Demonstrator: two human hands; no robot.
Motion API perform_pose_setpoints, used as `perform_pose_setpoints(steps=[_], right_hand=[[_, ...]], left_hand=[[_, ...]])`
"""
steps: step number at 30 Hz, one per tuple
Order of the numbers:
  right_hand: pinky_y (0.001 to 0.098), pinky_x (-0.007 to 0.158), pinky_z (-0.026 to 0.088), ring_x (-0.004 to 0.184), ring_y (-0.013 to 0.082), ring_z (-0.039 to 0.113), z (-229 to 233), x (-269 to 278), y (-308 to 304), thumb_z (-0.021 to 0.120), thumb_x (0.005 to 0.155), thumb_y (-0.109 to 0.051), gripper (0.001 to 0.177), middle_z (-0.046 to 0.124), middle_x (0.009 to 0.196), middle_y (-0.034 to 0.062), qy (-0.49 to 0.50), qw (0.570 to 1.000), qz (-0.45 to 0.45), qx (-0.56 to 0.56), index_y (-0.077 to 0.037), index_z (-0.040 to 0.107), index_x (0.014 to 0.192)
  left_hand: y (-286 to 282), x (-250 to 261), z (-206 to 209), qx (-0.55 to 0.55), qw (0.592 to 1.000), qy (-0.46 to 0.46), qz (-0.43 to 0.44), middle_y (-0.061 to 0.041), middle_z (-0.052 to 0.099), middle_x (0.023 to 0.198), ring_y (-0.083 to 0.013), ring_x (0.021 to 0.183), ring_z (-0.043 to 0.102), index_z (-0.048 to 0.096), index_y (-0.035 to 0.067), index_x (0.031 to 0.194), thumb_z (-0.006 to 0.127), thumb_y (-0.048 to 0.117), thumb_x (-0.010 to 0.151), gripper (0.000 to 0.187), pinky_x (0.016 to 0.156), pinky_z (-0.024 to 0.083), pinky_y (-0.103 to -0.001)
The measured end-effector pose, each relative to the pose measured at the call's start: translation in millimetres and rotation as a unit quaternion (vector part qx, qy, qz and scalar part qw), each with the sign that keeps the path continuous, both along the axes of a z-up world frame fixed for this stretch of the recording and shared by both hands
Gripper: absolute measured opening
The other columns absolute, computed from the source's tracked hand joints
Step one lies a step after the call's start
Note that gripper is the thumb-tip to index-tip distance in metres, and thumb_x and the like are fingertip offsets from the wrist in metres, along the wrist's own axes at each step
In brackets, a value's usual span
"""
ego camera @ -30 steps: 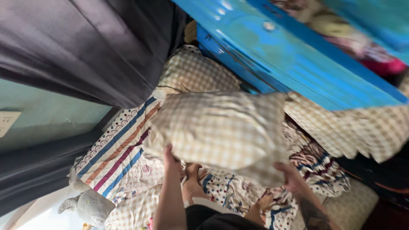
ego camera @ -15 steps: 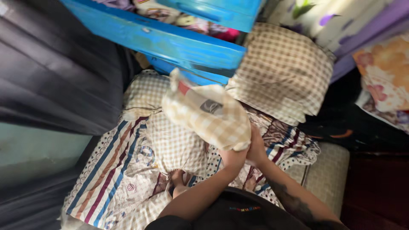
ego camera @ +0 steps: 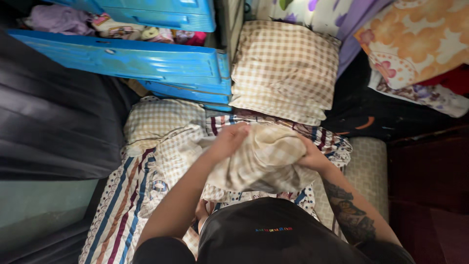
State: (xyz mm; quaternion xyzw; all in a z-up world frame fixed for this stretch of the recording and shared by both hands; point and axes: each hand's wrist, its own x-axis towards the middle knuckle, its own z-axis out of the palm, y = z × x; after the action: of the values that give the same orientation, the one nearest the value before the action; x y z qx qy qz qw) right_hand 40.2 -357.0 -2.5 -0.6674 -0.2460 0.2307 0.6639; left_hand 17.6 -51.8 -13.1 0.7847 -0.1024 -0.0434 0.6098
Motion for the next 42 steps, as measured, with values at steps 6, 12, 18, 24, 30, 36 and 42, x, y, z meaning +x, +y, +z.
perform_pose_setpoints(steps=[6,12,18,24,30,36,42], right_hand=[[0.0303,0.076,0.053,0.085,0.0131,0.067,18,-26,9,0.085,0.075,-0.011,0.034,0.072,0.093,0.0024,-0.127,0.965,-0.091,-0.209,-0.005,0.067,0.102],[0.0243,0.066,0.048,0.075,0.0066,0.058,-44,-24,-26,0.077,0.084,-0.006,0.013,0.066,0.081,-0.0011,-0.036,0.980,-0.180,-0.070,-0.008,0.064,0.085],[0.0228,0.071,0.049,0.083,0.0070,0.061,-44,-34,-62,0.075,0.088,-0.023,0.020,0.067,0.090,-0.0019,0.117,0.990,-0.045,0.067,-0.005,0.069,0.096],[0.0215,0.074,0.050,0.085,0.0065,0.061,-22,-33,-77,0.067,0.091,-0.039,0.039,0.068,0.092,-0.0032,0.156,0.984,-0.063,0.055,-0.003,0.070,0.106],[0.0257,0.070,0.051,0.078,0.0109,0.062,-19,-29,-174,0.067,0.097,-0.030,0.023,0.069,0.086,0.0008,0.126,0.945,-0.285,-0.095,-0.007,0.072,0.097],[0.0388,0.088,0.054,0.099,0.0252,0.069,-4,-22,-154,0.083,0.076,-0.034,0.046,0.072,0.110,0.0080,-0.130,0.801,-0.399,-0.427,-0.012,0.075,0.116],[0.0511,0.097,0.046,0.115,0.0426,0.058,-19,-48,-69,0.096,0.049,-0.046,0.108,0.064,0.122,0.0241,-0.304,0.869,-0.239,-0.309,0.006,0.057,0.135]], left_hand=[[-69,-32,61,0.046,0.983,-0.137,-0.112,-0.015,0.064,0.090,-0.0330,0.086,0.066,0.063,0.003,0.102,0.060,0.030,0.106,0.028,0.079,0.052,-0.041],[34,-3,32,0.461,0.862,0.045,-0.208,-0.007,0.076,0.096,-0.0269,0.088,0.072,0.077,0.021,0.101,0.083,0.046,0.071,0.039,0.079,0.057,-0.043],[137,18,-59,0.365,0.919,-0.025,-0.148,0.001,0.070,0.125,-0.0274,0.112,0.061,0.079,0.020,0.104,0.083,0.036,0.079,0.030,0.096,0.047,-0.043],[90,33,-126,-0.216,0.960,0.178,-0.010,-0.003,0.070,0.116,-0.0160,0.108,0.065,0.069,0.009,0.124,0.067,0.020,0.095,0.032,0.093,0.052,-0.034],[23,58,-28,0.078,0.954,0.223,-0.185,-0.009,0.070,0.101,-0.0158,0.087,0.065,0.060,0.012,0.137,0.071,0.021,0.093,0.047,0.076,0.054,-0.031],[-64,52,1,-0.089,0.868,0.408,-0.270,-0.006,0.076,0.112,-0.0128,0.095,0.072,0.064,0.007,0.129,0.074,0.029,0.092,0.044,0.084,0.057,-0.027],[-149,72,11,-0.346,0.811,0.443,-0.162,-0.010,0.076,0.096,-0.0200,0.083,0.073,0.073,0.003,0.106,0.060,0.056,0.097,0.055,0.074,0.060,-0.034]])
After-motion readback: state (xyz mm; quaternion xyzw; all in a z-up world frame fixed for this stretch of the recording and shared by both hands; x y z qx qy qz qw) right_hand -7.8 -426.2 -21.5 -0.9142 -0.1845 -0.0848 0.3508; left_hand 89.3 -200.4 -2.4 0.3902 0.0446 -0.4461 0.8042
